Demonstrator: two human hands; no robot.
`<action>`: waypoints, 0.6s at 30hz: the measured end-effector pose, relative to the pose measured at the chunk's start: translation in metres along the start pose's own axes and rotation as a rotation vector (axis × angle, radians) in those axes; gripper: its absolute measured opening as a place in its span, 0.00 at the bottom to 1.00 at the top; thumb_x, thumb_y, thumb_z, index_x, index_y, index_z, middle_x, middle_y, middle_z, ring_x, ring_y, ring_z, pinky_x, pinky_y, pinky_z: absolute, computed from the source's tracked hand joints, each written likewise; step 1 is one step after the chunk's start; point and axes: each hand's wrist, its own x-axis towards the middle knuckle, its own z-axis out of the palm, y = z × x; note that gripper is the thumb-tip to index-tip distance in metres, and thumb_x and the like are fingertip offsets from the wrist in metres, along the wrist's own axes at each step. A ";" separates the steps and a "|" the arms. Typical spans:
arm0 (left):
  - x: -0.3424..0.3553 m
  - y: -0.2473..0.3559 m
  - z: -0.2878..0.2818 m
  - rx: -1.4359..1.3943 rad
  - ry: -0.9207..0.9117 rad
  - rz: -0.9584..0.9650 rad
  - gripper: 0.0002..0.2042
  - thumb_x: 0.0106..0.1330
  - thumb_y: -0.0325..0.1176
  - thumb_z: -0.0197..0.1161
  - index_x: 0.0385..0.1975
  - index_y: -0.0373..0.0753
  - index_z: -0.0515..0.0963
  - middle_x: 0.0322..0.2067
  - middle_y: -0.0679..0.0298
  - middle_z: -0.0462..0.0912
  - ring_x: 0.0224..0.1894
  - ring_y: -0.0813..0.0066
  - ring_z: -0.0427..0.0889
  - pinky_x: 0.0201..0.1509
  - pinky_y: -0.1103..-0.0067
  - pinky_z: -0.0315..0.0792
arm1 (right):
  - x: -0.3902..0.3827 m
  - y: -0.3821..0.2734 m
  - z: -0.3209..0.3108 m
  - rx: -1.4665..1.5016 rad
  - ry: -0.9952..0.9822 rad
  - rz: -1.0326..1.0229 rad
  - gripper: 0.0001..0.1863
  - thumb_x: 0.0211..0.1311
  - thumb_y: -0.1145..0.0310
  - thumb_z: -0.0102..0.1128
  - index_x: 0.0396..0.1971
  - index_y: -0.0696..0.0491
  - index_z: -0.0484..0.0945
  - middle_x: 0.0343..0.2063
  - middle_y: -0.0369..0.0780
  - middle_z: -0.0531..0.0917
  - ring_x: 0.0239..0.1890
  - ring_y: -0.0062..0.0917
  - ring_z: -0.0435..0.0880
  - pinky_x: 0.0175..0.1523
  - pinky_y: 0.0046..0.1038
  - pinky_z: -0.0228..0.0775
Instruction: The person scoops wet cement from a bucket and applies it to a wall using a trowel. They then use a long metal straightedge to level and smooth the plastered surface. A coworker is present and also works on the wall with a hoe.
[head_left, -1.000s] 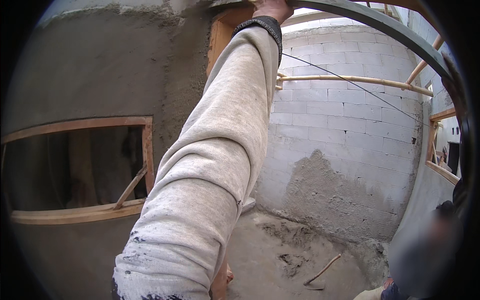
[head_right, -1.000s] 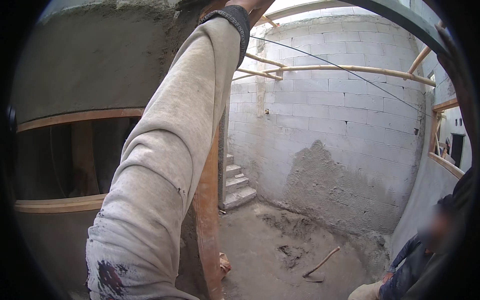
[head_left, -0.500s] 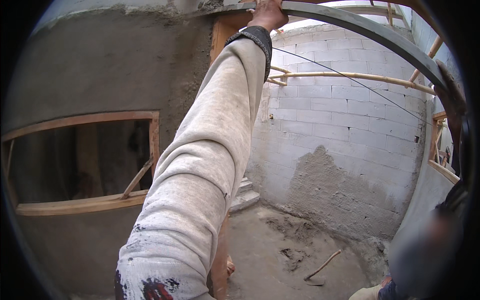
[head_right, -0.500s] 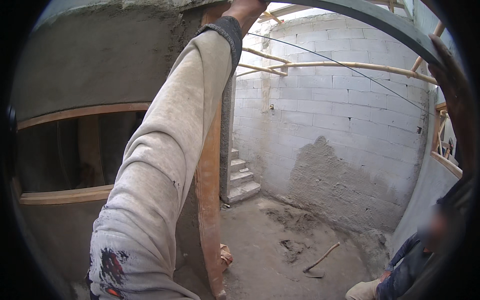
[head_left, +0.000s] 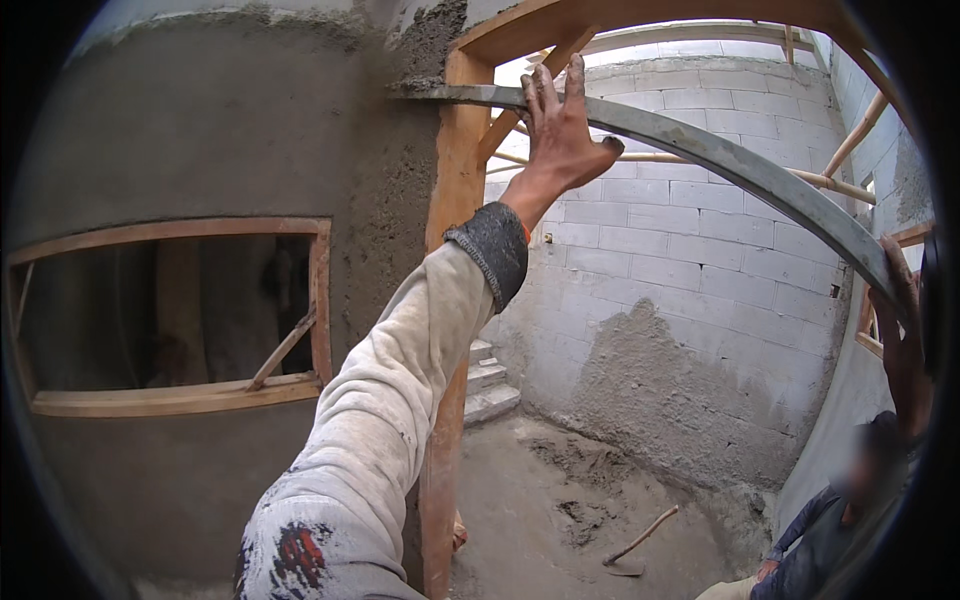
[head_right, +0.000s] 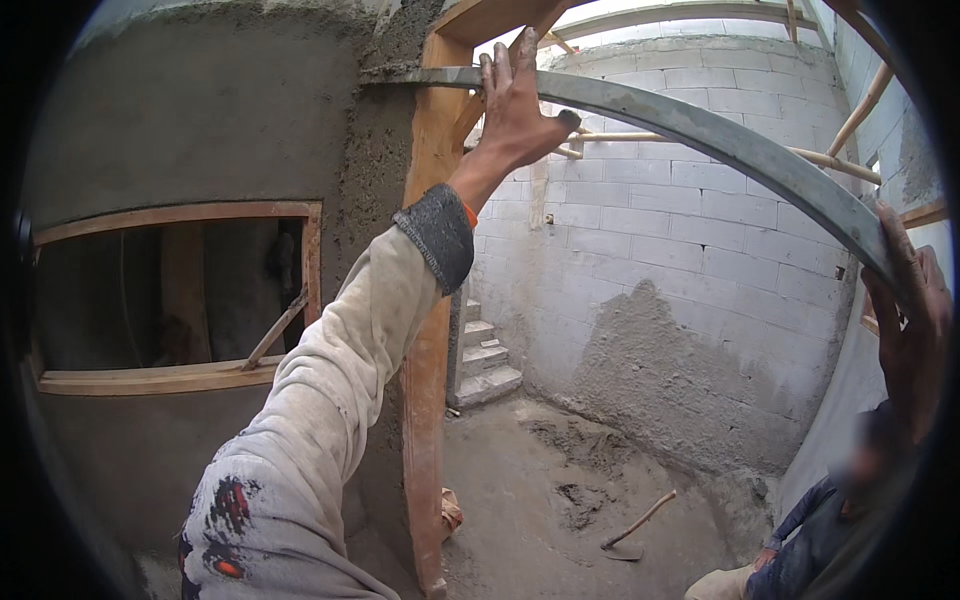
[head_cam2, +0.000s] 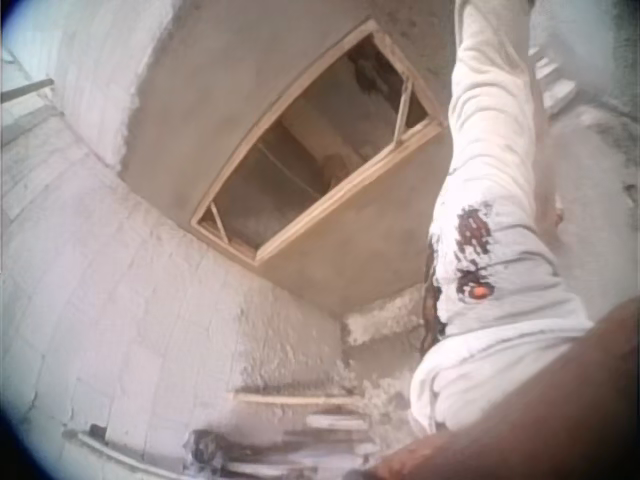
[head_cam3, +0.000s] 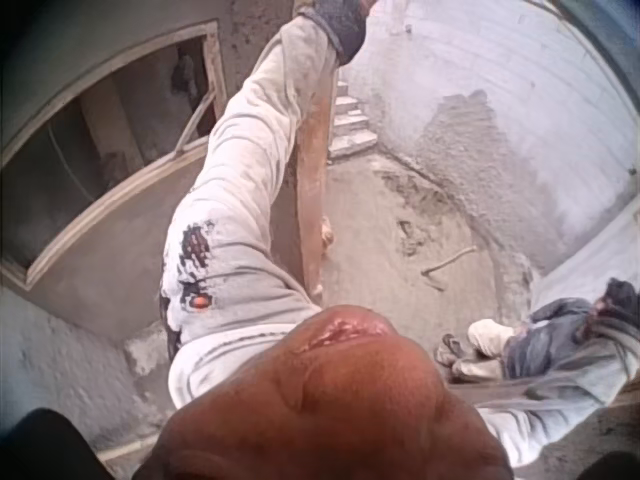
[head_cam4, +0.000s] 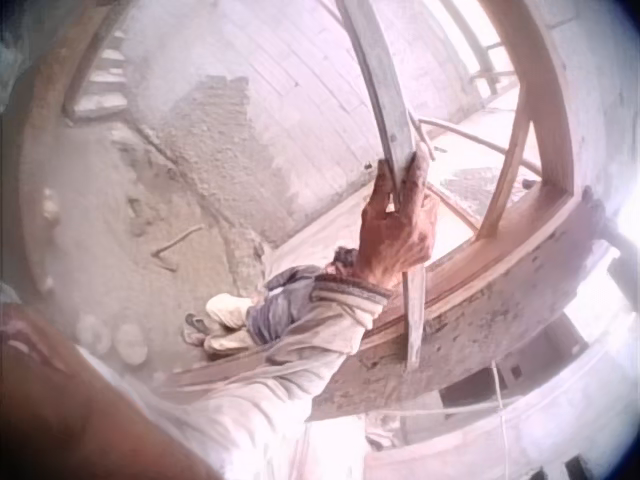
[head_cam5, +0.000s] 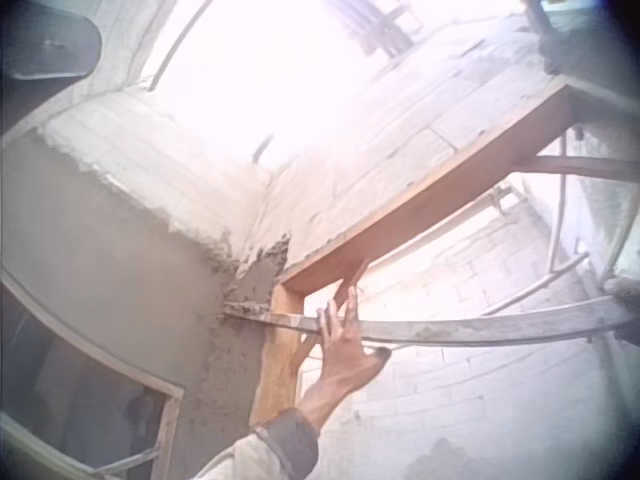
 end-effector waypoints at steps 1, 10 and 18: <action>-0.024 0.021 -0.007 -0.039 -0.038 0.022 0.45 0.47 0.50 0.69 0.64 0.40 0.56 0.62 0.32 0.49 0.68 0.30 0.39 0.70 0.48 0.39 | -0.014 0.008 0.001 0.001 -0.025 -0.019 0.25 0.59 0.59 0.59 0.58 0.44 0.73 0.38 0.44 0.82 0.37 0.38 0.82 0.41 0.37 0.74; -0.056 0.066 0.013 -0.172 0.208 0.111 0.42 0.38 0.72 0.69 0.44 0.41 0.72 0.52 0.49 0.59 0.62 0.45 0.46 0.62 0.44 0.44 | -0.038 0.018 0.027 0.027 0.145 -0.176 0.28 0.58 0.66 0.63 0.61 0.40 0.70 0.34 0.39 0.80 0.36 0.30 0.80 0.42 0.32 0.75; 0.121 0.040 0.043 -0.208 0.072 0.289 0.51 0.34 0.80 0.61 0.50 0.39 0.72 0.48 0.48 0.63 0.64 0.48 0.51 0.63 0.46 0.53 | 0.030 0.076 0.079 0.172 0.250 -0.117 0.26 0.66 0.74 0.53 0.63 0.41 0.67 0.55 0.40 0.78 0.55 0.32 0.77 0.57 0.34 0.73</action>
